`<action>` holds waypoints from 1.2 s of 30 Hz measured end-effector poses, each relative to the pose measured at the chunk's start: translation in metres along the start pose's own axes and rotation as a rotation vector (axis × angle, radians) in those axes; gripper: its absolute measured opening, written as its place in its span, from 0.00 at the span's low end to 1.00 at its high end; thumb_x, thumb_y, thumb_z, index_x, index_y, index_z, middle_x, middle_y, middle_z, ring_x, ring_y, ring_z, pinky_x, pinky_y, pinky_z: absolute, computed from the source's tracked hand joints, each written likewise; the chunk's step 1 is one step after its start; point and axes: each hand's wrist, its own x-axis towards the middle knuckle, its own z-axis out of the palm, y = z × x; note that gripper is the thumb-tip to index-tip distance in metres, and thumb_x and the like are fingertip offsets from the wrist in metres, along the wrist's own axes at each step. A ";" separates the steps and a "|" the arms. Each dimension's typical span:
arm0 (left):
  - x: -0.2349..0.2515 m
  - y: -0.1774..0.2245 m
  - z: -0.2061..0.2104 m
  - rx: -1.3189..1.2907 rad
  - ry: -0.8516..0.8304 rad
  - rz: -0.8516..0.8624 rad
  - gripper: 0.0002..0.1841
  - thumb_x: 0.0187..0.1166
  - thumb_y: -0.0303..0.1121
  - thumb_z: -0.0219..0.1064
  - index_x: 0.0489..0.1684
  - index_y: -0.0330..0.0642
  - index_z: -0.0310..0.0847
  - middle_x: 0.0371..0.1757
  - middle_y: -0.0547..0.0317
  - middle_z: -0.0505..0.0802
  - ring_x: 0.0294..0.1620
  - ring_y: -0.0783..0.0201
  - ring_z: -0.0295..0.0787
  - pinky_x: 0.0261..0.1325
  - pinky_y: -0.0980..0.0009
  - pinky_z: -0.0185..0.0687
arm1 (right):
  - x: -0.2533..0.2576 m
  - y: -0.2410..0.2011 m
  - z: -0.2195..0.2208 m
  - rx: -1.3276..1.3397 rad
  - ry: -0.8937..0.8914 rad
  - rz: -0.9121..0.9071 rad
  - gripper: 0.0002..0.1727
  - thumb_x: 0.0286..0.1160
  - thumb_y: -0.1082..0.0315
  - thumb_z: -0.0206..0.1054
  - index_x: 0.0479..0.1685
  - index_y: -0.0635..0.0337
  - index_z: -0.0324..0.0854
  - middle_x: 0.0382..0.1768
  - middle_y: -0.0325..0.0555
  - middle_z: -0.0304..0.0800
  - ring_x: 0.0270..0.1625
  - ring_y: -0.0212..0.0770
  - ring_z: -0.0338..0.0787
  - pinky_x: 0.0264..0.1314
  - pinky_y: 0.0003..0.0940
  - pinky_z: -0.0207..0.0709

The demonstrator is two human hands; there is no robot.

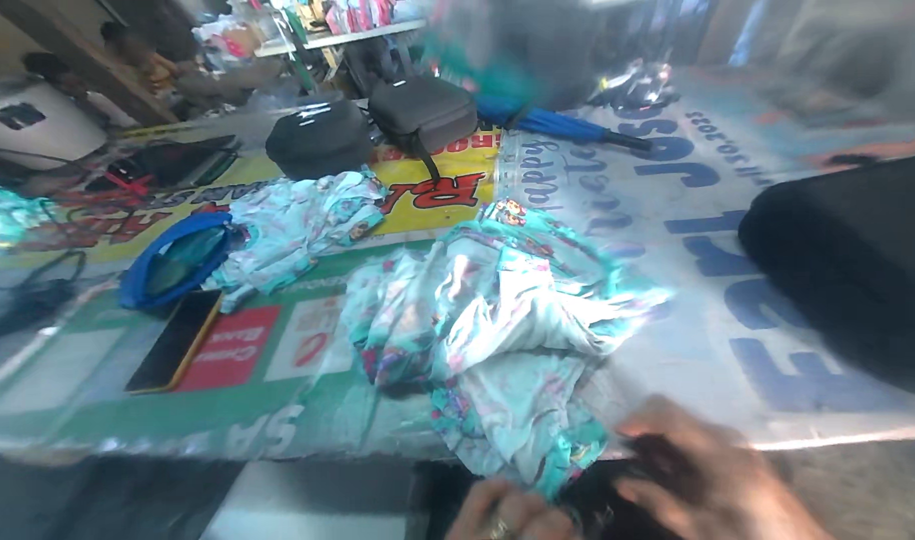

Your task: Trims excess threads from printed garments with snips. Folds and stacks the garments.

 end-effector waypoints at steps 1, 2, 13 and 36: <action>0.005 -0.001 0.002 0.040 0.046 -0.061 0.09 0.83 0.42 0.65 0.39 0.49 0.82 0.39 0.58 0.90 0.46 0.61 0.85 0.62 0.67 0.75 | 0.003 -0.001 0.006 -0.110 0.013 -0.010 0.22 0.74 0.52 0.76 0.55 0.59 0.85 0.41 0.47 0.90 0.35 0.30 0.87 0.35 0.23 0.81; 0.011 -0.004 0.007 0.110 0.070 -0.117 0.10 0.82 0.44 0.65 0.40 0.49 0.82 0.40 0.58 0.91 0.47 0.61 0.86 0.61 0.67 0.75 | 0.007 0.000 0.013 -0.245 0.031 -0.035 0.21 0.76 0.49 0.74 0.54 0.56 0.86 0.40 0.46 0.91 0.33 0.32 0.88 0.31 0.26 0.81; 0.032 -0.026 0.025 -0.210 0.318 -0.297 0.08 0.83 0.31 0.62 0.45 0.43 0.89 0.48 0.61 0.96 0.55 0.72 0.91 0.61 0.76 0.85 | 0.016 -0.029 0.011 -0.291 0.104 -0.184 0.08 0.79 0.64 0.66 0.38 0.57 0.86 0.29 0.48 0.87 0.28 0.40 0.83 0.26 0.31 0.73; 0.051 -0.014 0.025 -1.494 0.674 -0.685 0.08 0.76 0.30 0.73 0.48 0.41 0.94 0.46 0.57 0.97 0.49 0.72 0.94 0.54 0.75 0.89 | 0.044 -0.033 0.028 -0.217 0.279 -0.146 0.12 0.81 0.59 0.69 0.51 0.58 0.83 0.45 0.46 0.91 0.43 0.28 0.87 0.41 0.18 0.78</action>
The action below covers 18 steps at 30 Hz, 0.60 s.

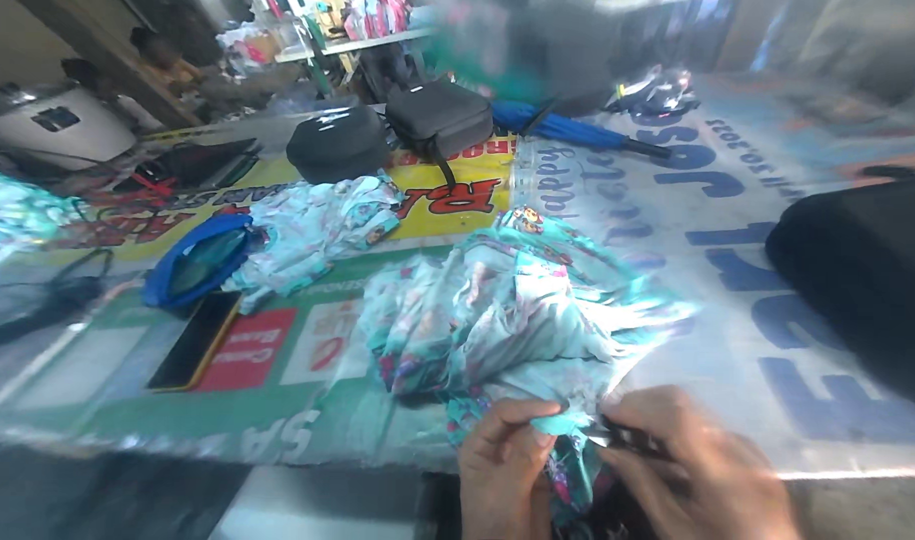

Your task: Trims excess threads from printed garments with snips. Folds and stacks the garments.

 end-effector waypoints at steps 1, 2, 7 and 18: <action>0.000 0.000 0.001 0.005 -0.001 0.004 0.08 0.76 0.30 0.73 0.48 0.40 0.94 0.46 0.57 0.97 0.48 0.72 0.94 0.54 0.75 0.89 | 0.001 0.001 0.000 -0.007 0.003 -0.005 0.12 0.81 0.59 0.69 0.50 0.58 0.83 0.44 0.46 0.91 0.42 0.28 0.87 0.40 0.18 0.77; 0.000 0.000 0.001 0.010 -0.003 0.007 0.08 0.76 0.30 0.73 0.48 0.40 0.94 0.46 0.56 0.97 0.48 0.72 0.94 0.54 0.75 0.89 | 0.001 0.001 -0.001 -0.011 0.003 -0.009 0.11 0.81 0.59 0.69 0.50 0.57 0.83 0.44 0.46 0.91 0.41 0.28 0.87 0.39 0.18 0.77; 0.001 0.000 0.001 0.041 0.010 0.024 0.09 0.75 0.32 0.74 0.47 0.42 0.95 0.45 0.58 0.97 0.47 0.73 0.94 0.53 0.76 0.89 | 0.003 0.000 -0.002 -0.029 -0.017 -0.011 0.11 0.81 0.60 0.69 0.50 0.57 0.84 0.45 0.46 0.92 0.42 0.30 0.88 0.40 0.21 0.77; 0.001 -0.002 0.003 0.037 -0.002 0.017 0.09 0.76 0.30 0.73 0.48 0.40 0.94 0.45 0.57 0.97 0.47 0.73 0.94 0.53 0.76 0.89 | 0.003 0.003 -0.001 -0.012 0.002 -0.009 0.11 0.81 0.59 0.70 0.50 0.57 0.85 0.44 0.45 0.92 0.40 0.28 0.87 0.38 0.19 0.76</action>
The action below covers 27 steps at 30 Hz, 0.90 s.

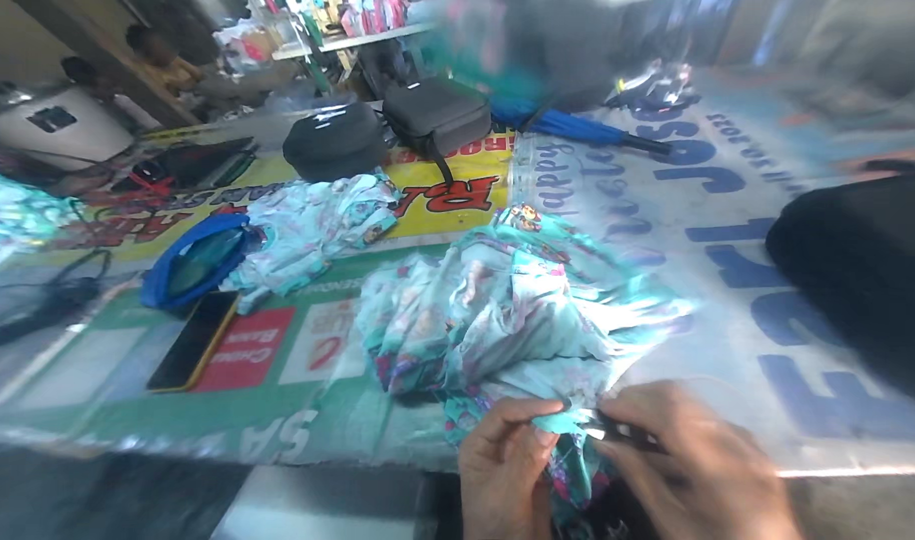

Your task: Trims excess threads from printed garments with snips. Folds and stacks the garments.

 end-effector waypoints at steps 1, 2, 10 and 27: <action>0.000 0.000 0.000 -0.002 0.001 -0.002 0.09 0.76 0.31 0.73 0.48 0.40 0.94 0.45 0.57 0.97 0.47 0.73 0.94 0.53 0.76 0.89 | 0.000 0.000 0.000 0.005 0.002 0.000 0.11 0.81 0.59 0.70 0.50 0.57 0.85 0.44 0.45 0.92 0.41 0.28 0.87 0.39 0.18 0.76; 0.000 -0.001 0.001 -0.004 0.004 -0.005 0.09 0.75 0.31 0.74 0.48 0.40 0.94 0.45 0.57 0.97 0.47 0.73 0.94 0.53 0.76 0.89 | 0.000 0.000 0.001 0.011 0.006 -0.003 0.11 0.81 0.59 0.70 0.50 0.57 0.85 0.44 0.45 0.92 0.41 0.27 0.87 0.39 0.18 0.76; -0.001 -0.002 0.000 0.000 0.005 -0.006 0.09 0.76 0.31 0.73 0.48 0.41 0.94 0.45 0.57 0.97 0.48 0.73 0.94 0.54 0.76 0.89 | -0.003 0.002 0.003 0.026 0.006 0.004 0.11 0.82 0.59 0.69 0.50 0.57 0.85 0.45 0.45 0.92 0.42 0.27 0.87 0.40 0.18 0.77; -0.001 -0.009 -0.004 0.025 0.015 0.007 0.09 0.76 0.31 0.73 0.48 0.42 0.94 0.46 0.59 0.97 0.48 0.73 0.93 0.55 0.76 0.88 | -0.010 0.007 0.012 0.269 0.016 0.117 0.21 0.75 0.56 0.75 0.57 0.59 0.75 0.44 0.41 0.87 0.40 0.18 0.84 0.41 0.11 0.80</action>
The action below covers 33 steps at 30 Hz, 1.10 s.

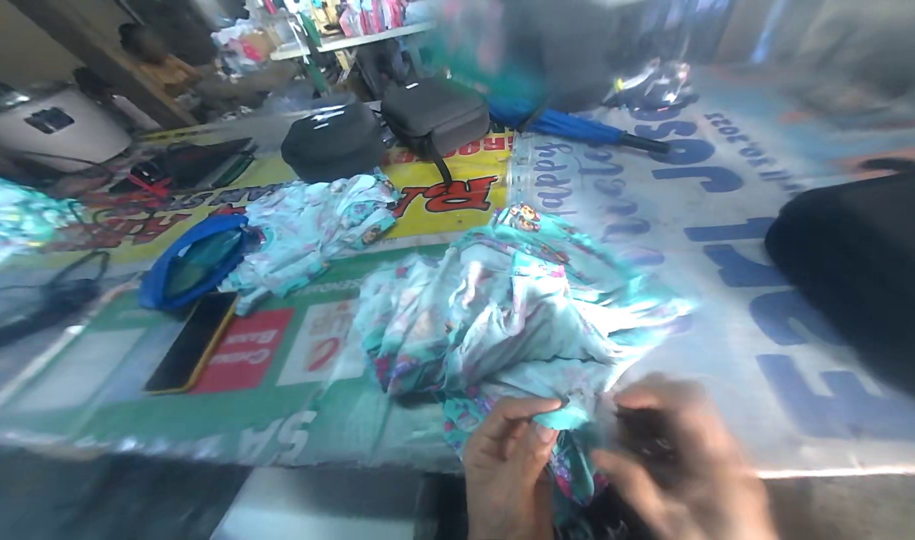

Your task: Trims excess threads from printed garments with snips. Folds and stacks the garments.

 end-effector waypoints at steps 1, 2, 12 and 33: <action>0.000 0.000 0.000 -0.007 0.010 -0.004 0.09 0.76 0.31 0.73 0.48 0.42 0.94 0.45 0.58 0.97 0.48 0.73 0.93 0.55 0.76 0.89 | -0.004 0.001 0.002 -0.088 -0.015 0.004 0.24 0.73 0.53 0.77 0.56 0.58 0.75 0.42 0.43 0.86 0.36 0.21 0.83 0.37 0.13 0.77; 0.000 0.000 -0.001 -0.008 0.018 -0.004 0.08 0.76 0.31 0.73 0.48 0.41 0.94 0.45 0.58 0.97 0.48 0.73 0.93 0.54 0.75 0.89 | -0.007 0.003 0.004 -0.164 -0.038 -0.010 0.21 0.72 0.53 0.77 0.51 0.59 0.78 0.39 0.46 0.88 0.34 0.27 0.85 0.33 0.18 0.78; 0.014 0.012 -0.015 0.429 -0.171 0.032 0.04 0.77 0.29 0.68 0.44 0.46 0.83 0.37 0.66 0.93 0.38 0.76 0.90 0.44 0.79 0.86 | -0.001 0.028 -0.018 0.662 -0.166 0.269 0.07 0.88 0.63 0.59 0.47 0.50 0.82 0.37 0.27 0.86 0.27 0.17 0.78 0.26 0.14 0.75; 0.021 0.005 -0.007 0.546 -0.283 0.129 0.09 0.82 0.26 0.62 0.43 0.42 0.90 0.41 0.66 0.93 0.41 0.80 0.87 0.45 0.84 0.83 | 0.018 0.026 -0.012 0.118 -0.081 -0.140 0.13 0.88 0.60 0.62 0.39 0.60 0.81 0.38 0.39 0.83 0.43 0.19 0.82 0.44 0.09 0.76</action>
